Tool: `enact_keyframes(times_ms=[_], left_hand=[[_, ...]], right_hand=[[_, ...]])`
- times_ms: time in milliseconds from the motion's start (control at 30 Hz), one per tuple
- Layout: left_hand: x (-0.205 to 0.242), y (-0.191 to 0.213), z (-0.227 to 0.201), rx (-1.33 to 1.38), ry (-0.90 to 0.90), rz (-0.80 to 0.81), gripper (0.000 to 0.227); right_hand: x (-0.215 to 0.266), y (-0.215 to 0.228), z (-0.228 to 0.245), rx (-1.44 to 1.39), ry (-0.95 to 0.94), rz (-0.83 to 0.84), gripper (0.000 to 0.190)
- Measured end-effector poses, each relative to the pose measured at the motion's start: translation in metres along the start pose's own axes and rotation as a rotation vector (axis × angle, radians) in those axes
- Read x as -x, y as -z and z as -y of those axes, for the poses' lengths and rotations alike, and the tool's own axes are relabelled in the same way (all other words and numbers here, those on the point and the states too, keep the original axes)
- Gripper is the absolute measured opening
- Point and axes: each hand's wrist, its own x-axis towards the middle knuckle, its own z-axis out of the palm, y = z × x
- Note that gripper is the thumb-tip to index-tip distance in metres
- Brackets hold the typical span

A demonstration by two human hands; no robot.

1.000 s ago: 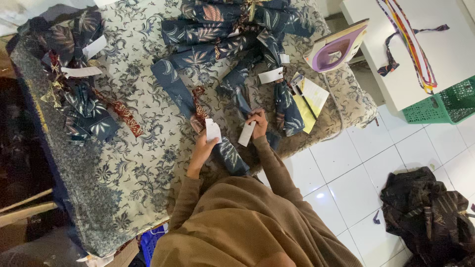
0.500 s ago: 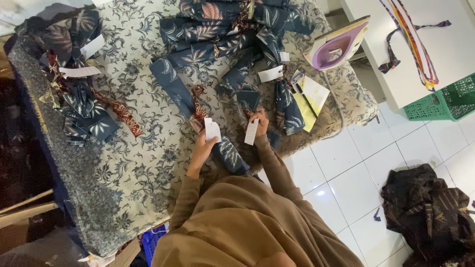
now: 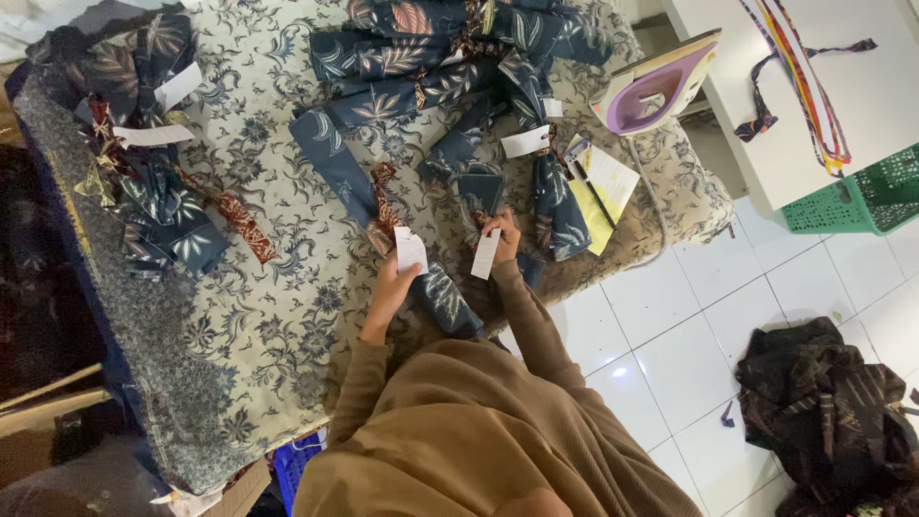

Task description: The person wraps dark patterned fabric bundles with white paper and ties them with decorative ribbons. They handle each bundle one at a time, adjusting the paper and ribbon, then place the finished items on the table.

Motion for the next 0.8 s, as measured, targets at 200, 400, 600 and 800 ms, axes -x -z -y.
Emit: enact_keyframes(times_ms=[200,400,600,800], left_hand=[[0.001,0.0,-0.001,-0.01,0.035,-0.016,0.053],[-0.002,0.001,0.009,-0.021,0.0,-0.007,0.053],[-0.004,0.004,0.019,-0.003,-0.041,0.01,0.056],[-0.002,0.005,0.025,-0.001,-0.05,-0.006,0.058]], right_hand=[[0.002,0.0,0.0,0.071,0.027,0.005,0.022],[0.001,0.002,-0.003,0.077,0.014,-0.011,0.019],[-0.006,-0.011,0.024,0.46,-0.057,0.162,0.023],[0.006,-0.022,0.097,0.858,0.081,0.406,0.092]])
